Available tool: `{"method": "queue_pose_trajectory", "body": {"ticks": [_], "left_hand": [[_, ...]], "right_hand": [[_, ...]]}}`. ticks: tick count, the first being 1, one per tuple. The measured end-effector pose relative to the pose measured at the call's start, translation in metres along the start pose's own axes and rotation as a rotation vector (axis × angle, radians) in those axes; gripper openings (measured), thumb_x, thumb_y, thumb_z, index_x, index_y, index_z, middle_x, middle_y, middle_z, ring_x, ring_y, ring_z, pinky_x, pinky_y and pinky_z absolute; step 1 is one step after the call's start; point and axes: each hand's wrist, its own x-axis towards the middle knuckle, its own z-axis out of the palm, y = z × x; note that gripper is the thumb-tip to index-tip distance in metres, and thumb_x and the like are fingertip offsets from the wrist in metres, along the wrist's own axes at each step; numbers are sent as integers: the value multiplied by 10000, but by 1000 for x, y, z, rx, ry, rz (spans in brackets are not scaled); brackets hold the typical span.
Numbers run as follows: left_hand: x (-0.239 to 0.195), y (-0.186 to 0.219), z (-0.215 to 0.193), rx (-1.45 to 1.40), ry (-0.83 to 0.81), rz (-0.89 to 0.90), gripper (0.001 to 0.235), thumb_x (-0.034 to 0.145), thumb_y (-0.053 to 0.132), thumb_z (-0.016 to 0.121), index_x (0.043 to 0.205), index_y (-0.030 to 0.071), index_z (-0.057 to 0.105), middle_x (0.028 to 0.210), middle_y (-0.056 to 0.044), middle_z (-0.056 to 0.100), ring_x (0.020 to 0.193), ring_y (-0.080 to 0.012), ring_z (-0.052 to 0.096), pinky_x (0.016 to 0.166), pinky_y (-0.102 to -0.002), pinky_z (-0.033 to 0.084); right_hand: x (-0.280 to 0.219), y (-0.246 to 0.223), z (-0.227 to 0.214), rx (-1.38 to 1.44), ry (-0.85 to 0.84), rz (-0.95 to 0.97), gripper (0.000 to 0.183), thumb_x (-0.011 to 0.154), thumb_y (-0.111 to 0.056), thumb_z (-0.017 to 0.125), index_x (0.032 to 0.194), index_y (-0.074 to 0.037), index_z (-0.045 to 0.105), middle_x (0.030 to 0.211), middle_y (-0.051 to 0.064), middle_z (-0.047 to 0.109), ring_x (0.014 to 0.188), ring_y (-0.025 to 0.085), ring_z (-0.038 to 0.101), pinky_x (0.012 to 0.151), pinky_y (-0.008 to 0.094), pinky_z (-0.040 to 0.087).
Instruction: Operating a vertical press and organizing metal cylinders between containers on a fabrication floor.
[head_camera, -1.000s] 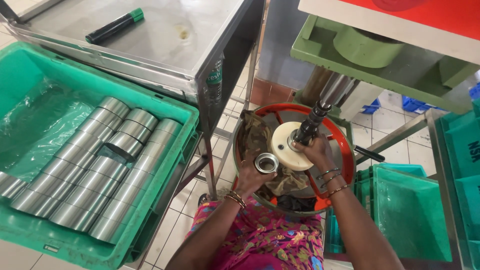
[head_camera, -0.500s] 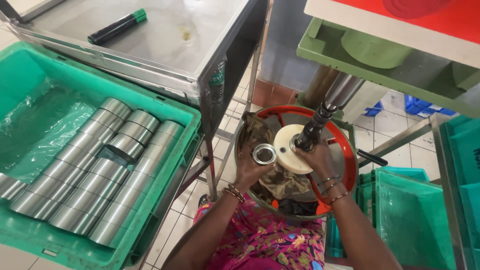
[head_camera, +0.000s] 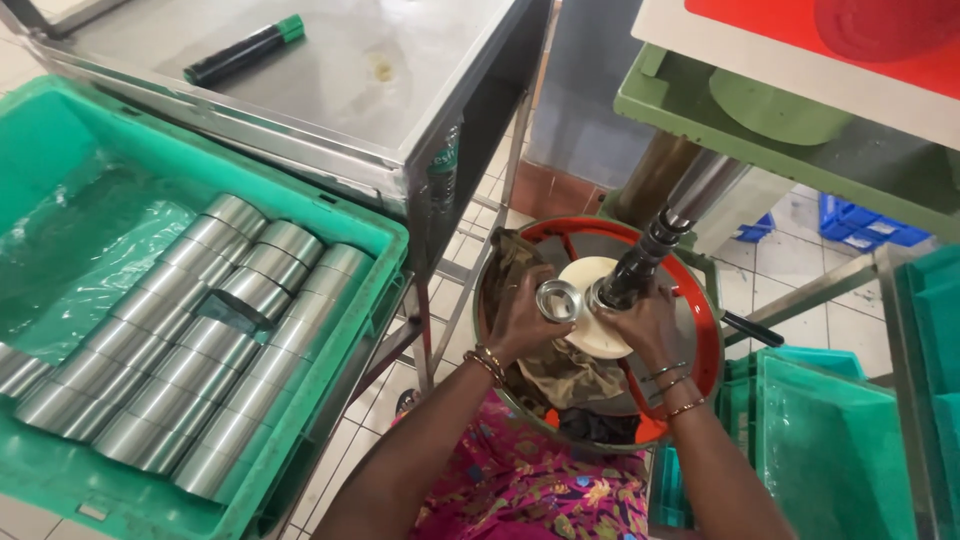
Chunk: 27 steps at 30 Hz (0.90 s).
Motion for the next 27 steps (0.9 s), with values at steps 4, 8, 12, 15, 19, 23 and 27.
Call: {"method": "queue_pose_trajectory", "body": {"ticks": [4,8,12,15,19,23,27], "left_hand": [[10,29,5,123,-22,-52,1040,587,155,958,1454,56,391,1372,-203,578,1308,-356,554,1113,-451,460],[25,62,10,274,-119,-124,953,583,258,945,1390,79,473,1309,-165,636,1246,-335,615,1077,-440,490],[42,49,27,283,-174,-17,955,551,324,937,1366,98,496,1241,-139,705,1205,-355,647,1054,-458,493],[56,21,48,380,-196,17,949,525,361,955,1330,117,517,1265,-131,693,1203,-371,625,1036,-466,487],[64,16,51,428,-199,27,947,510,395,966,1332,152,564,1244,-121,708,1213,-362,625,1057,-460,489],[63,19,50,447,-227,94,1071,458,419,1015,1353,90,527,1268,-156,670,1234,-393,561,1060,-501,432],[51,33,61,327,-113,-83,1143,439,389,1010,1385,49,466,1293,-186,621,1208,-369,586,986,-476,494]], "right_hand": [[-9,-10,-17,-50,61,39,838,618,-444,945,1257,-16,612,1177,201,675,1159,391,568,1004,468,434],[-30,0,-40,-58,97,69,746,608,-315,921,1244,-45,642,1197,151,718,1129,327,676,999,436,515],[-51,65,-54,54,227,192,936,616,-265,985,1339,98,515,1226,269,636,1097,396,657,918,450,556],[-78,51,-107,408,257,516,905,641,-255,917,1368,71,488,1179,176,649,1073,306,681,864,435,618],[-122,101,-166,696,346,443,745,812,-198,824,1423,80,503,1153,185,708,1002,250,697,873,315,568],[-171,173,-225,889,446,289,506,1065,-207,709,1423,117,558,1132,168,634,963,212,595,840,325,501],[-187,205,-303,1225,491,265,421,1074,-258,663,1408,-13,590,1355,94,680,1242,233,673,1064,363,550]]}}
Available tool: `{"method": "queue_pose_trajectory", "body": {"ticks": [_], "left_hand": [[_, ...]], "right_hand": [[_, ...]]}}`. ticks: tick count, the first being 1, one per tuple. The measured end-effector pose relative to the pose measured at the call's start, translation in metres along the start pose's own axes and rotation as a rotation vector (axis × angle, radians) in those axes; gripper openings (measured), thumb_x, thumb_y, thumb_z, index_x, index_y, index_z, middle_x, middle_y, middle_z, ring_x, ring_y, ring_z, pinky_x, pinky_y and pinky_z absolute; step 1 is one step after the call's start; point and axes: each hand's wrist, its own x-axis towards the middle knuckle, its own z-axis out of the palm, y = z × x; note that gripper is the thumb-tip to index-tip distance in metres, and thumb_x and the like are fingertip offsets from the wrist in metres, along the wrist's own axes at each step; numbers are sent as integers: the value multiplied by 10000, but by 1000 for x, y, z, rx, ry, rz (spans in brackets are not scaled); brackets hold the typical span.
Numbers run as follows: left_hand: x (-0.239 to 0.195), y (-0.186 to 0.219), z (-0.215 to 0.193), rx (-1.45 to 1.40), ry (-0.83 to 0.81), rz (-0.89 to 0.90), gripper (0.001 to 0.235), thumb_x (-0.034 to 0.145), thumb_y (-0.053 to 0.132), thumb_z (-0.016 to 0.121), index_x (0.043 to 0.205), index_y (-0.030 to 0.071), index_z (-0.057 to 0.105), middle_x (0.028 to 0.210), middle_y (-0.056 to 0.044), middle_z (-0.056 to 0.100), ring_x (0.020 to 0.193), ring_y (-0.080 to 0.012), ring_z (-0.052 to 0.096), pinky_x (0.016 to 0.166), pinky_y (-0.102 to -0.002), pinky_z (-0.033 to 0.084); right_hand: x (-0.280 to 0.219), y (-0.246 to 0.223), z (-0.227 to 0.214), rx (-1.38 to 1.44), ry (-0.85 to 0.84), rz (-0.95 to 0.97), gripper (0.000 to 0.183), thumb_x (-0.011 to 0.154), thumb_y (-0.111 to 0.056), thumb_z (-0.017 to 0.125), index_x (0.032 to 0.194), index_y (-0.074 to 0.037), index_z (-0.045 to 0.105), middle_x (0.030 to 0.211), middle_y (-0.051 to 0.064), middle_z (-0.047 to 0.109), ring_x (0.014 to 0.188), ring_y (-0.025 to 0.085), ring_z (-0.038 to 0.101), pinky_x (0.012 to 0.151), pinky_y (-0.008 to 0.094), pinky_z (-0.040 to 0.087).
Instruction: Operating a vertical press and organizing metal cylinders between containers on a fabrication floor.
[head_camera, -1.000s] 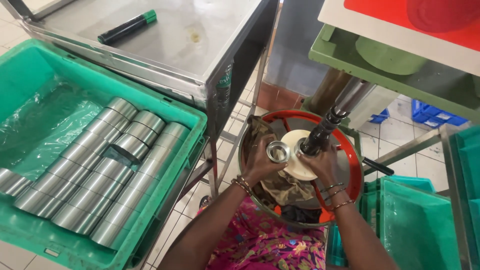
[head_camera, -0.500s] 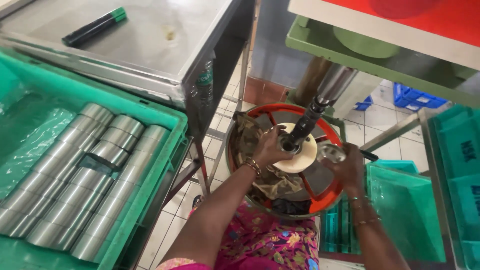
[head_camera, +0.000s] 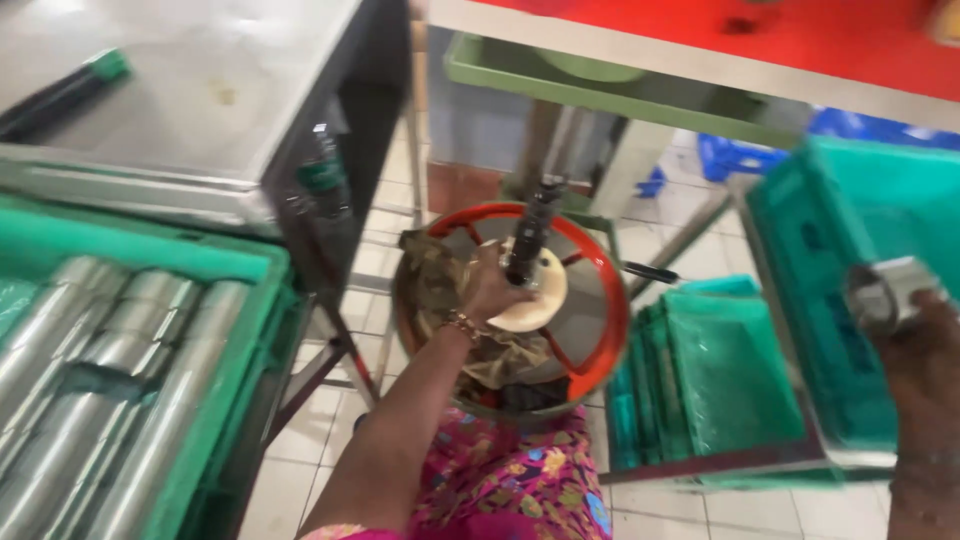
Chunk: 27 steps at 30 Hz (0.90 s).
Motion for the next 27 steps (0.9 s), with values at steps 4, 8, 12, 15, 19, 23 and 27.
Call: {"method": "queue_pose_trajectory", "body": {"ticks": [4,8,12,15,19,23,27], "left_hand": [[1,-9,13,-81,-41,87,1095,478,358,995,1378,31,464,1264,-192,632,1165,-369,610,955,-467,513],[-2,-10,17,-85,37,140,978,564,297,961,1363,7,477,1208,-199,663,1085,-372,660,903,-456,545],[-6,-4,-6,84,15,227,884,637,279,937,1370,28,510,1208,-195,695,1105,-387,672,942,-479,535],[-5,-5,-4,105,-14,233,879,668,278,924,1394,34,493,1209,-198,691,1117,-401,659,956,-497,522],[-2,-11,-1,149,-17,173,889,656,277,918,1401,47,492,1202,-197,691,1109,-406,655,948,-503,520],[0,-16,0,183,-45,173,897,640,261,921,1403,62,493,1199,-193,694,1123,-410,650,959,-510,516],[-3,2,-9,139,-79,145,903,645,274,915,1414,83,480,1226,-172,692,1125,-379,664,951,-494,530]], "right_hand": [[-5,-61,-59,108,47,-113,251,1129,-154,660,1306,-13,554,1313,115,603,1240,256,617,1166,436,523],[2,-103,-83,-146,399,-134,331,1003,-219,775,1229,1,676,1196,128,665,1041,250,681,927,418,582],[26,-88,-145,-666,651,-83,328,979,-288,864,1005,13,737,902,85,671,724,182,602,707,378,510],[37,-76,-164,-995,727,12,418,909,-356,904,914,31,745,848,94,701,685,181,605,684,355,494],[48,-71,-169,-1158,669,142,486,855,-433,880,962,24,756,922,142,731,791,246,668,746,381,527],[87,-53,-220,-1388,550,387,635,895,-581,732,1176,-12,742,1219,243,670,1173,396,555,1029,502,363],[134,-17,-336,-1355,366,445,731,954,-634,625,1319,-4,688,1330,263,677,1278,408,576,1093,514,392]]}}
